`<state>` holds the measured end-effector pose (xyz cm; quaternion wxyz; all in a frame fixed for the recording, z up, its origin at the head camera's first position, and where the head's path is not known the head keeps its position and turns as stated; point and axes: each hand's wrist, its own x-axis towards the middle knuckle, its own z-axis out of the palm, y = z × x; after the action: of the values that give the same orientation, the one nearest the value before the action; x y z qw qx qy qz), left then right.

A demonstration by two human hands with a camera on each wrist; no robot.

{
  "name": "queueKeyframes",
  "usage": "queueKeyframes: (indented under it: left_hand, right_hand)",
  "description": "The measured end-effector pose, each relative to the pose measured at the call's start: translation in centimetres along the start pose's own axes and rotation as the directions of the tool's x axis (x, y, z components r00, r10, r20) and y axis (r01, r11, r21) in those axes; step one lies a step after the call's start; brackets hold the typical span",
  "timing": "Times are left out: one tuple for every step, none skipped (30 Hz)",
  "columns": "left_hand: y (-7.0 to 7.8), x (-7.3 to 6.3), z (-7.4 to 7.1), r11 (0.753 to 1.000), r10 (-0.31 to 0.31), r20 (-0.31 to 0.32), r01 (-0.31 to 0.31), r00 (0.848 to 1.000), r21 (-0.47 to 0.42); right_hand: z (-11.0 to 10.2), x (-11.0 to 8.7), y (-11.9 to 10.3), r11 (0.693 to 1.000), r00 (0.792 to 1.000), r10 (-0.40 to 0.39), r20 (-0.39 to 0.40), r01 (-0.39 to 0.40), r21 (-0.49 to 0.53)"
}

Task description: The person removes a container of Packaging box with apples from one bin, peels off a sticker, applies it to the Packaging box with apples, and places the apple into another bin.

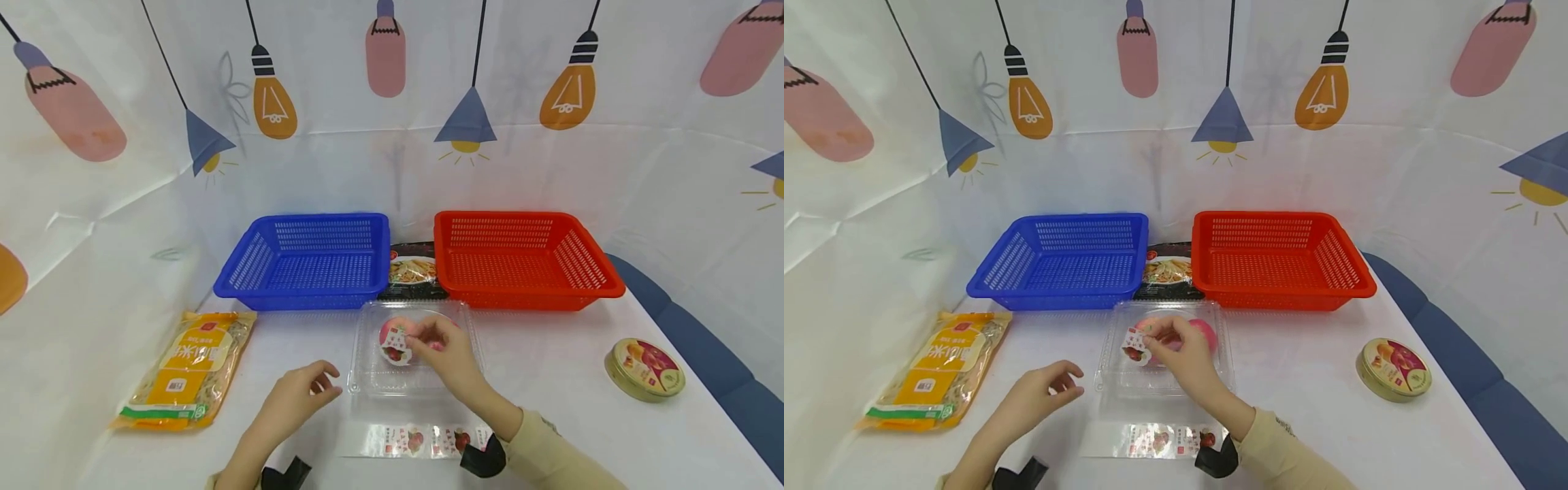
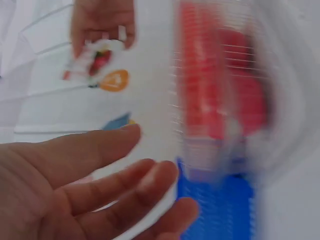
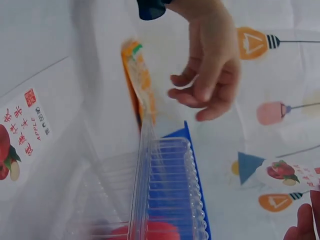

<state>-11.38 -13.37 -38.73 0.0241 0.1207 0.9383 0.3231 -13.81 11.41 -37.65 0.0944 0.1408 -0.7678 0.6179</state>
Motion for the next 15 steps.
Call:
queueKeyframes:
  left_hand:
    - [0.6, 0.4, -0.3, 0.999, 0.034, -0.029, -0.035, 0.999, -0.008]
    - [1.1, 0.8, -0.5, 0.997, 0.079, -0.056, -0.080, 0.995, -0.020]
    - [1.5, 1.2, -0.4, 0.992, 0.118, -0.075, -0.120, 0.990, -0.031]
    - [2.0, 1.6, -0.3, 0.987, 0.151, -0.085, -0.156, 0.985, -0.048]
    - [2.5, 2.1, -0.1, 0.980, 0.182, -0.085, -0.188, 0.980, -0.069]
    - [2.9, 2.6, 0.2, 0.973, 0.207, -0.078, -0.213, 0.975, -0.088]
    - [3.3, 3.1, 0.6, 0.966, 0.229, -0.068, -0.236, 0.971, -0.108]
    - [3.7, 3.5, 1.0, 0.959, 0.245, -0.056, -0.250, 0.968, -0.133]
    - [4.0, 4.0, 1.4, 0.955, 0.250, -0.043, -0.254, 0.967, -0.156]
    - [4.2, 4.4, 1.8, 0.949, 0.254, -0.031, -0.255, 0.967, -0.187]
    - [4.4, 4.9, 2.1, 0.941, 0.253, -0.021, -0.251, 0.967, -0.225]
    - [4.5, 5.3, 2.4, 0.934, 0.242, -0.012, -0.236, 0.970, -0.269]
    - [4.6, 5.7, 2.7, 0.925, 0.226, -0.004, -0.216, 0.974, -0.313]
    - [4.7, 6.0, 2.9, 0.914, 0.205, 0.004, -0.190, 0.979, -0.358]
    - [4.6, 6.4, 3.1, 0.905, 0.179, 0.014, -0.159, 0.984, -0.395]
  right_hand:
    - [-0.1, 0.3, 0.0, 1.000, 1.000, 0.021, -0.016, -0.021, 0.009]
    - [-0.2, 0.5, 0.0, 0.999, 0.999, 0.038, -0.031, -0.037, 0.018]
    - [-0.3, 0.7, 0.1, 0.998, 0.997, 0.057, -0.043, -0.055, 0.033]
    - [-0.3, 0.8, 0.2, 0.997, 0.996, 0.070, -0.052, -0.068, 0.045]
    - [-0.3, 0.9, 0.3, 0.996, 0.995, 0.077, -0.063, -0.073, 0.052]
    - [-0.3, 1.0, 0.3, 0.995, 0.994, 0.081, -0.072, -0.077, 0.063]
    - [-0.3, 1.0, 0.4, 0.994, 0.994, 0.079, -0.079, -0.073, 0.076]
    - [-0.2, 1.1, 0.5, 0.994, 0.993, 0.076, -0.086, -0.069, 0.085]
    - [-0.2, 1.1, 0.5, 0.993, 0.993, 0.072, -0.090, -0.063, 0.096]
    - [-0.1, 1.1, 0.6, 0.993, 0.993, 0.067, -0.093, -0.056, 0.107]
    - [0.0, 1.1, 0.6, 0.991, 0.993, 0.066, -0.096, -0.054, 0.118]
    - [0.1, 1.1, 0.7, 0.991, 0.993, 0.060, -0.099, -0.048, 0.126]
    - [0.1, 1.1, 0.7, 0.990, 0.993, 0.056, -0.103, -0.042, 0.132]
    - [0.1, 1.1, 0.8, 0.990, 0.993, 0.052, -0.107, -0.037, 0.137]
    - [0.1, 1.1, 0.8, 0.990, 0.992, 0.050, -0.115, -0.034, 0.138]
